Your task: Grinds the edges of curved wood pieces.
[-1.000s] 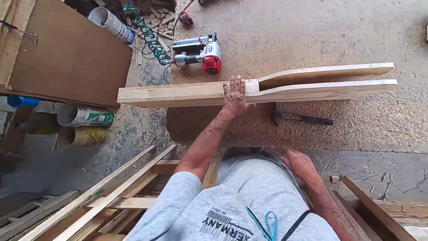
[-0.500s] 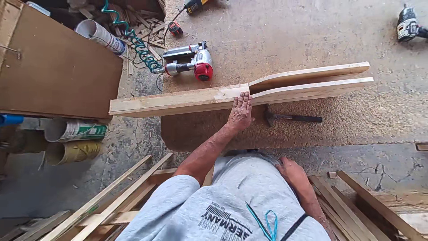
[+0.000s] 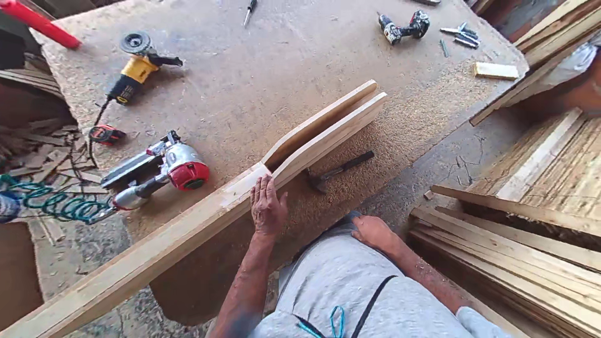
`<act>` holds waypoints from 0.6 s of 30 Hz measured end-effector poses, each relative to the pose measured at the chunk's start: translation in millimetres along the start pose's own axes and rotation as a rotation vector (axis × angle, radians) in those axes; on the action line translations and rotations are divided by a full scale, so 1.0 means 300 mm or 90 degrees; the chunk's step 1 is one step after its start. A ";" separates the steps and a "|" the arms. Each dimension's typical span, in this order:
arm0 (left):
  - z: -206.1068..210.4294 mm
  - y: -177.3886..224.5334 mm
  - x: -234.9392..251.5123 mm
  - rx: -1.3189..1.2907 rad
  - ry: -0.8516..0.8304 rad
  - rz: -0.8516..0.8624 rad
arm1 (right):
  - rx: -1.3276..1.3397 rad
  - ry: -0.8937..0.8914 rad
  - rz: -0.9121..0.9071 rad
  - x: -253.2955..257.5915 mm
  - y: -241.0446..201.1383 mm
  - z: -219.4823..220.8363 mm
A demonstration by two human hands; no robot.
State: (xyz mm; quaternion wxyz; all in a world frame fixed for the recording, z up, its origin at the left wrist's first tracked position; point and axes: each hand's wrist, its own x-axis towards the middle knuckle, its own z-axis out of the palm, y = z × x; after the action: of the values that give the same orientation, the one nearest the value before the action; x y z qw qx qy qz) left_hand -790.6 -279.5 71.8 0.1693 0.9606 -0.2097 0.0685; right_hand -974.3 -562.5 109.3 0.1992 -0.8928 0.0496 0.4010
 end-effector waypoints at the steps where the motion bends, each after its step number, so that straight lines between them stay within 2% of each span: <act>1: -0.004 -0.004 -0.001 -0.006 0.003 0.003 | 0.002 -0.001 -0.002 0.004 0.017 -0.011; 6: -0.008 0.033 -0.022 -0.028 0.003 0.016 | 0.032 -0.001 -0.021 0.027 0.145 -0.102; 9: -0.021 0.118 -0.020 -0.051 0.034 -0.046 | 0.044 -0.009 -0.046 0.065 0.274 -0.182; 14: -0.019 0.442 0.064 -0.082 -0.002 -0.207 | 0.035 0.020 -0.080 0.121 0.619 -0.364; 16: 0.007 0.577 0.140 -0.110 0.026 -0.212 | 0.037 0.022 -0.047 0.123 0.772 -0.460; 18: 0.025 0.683 0.209 -0.118 0.074 -0.172 | 0.031 0.017 0.004 0.112 0.908 -0.562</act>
State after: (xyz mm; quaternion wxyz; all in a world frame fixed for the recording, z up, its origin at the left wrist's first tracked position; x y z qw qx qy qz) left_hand -820.7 -481.0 138.3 0.2765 0.9547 -0.0737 0.0812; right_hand -901.9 -876.2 99.5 0.2185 -0.8929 0.0649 0.3882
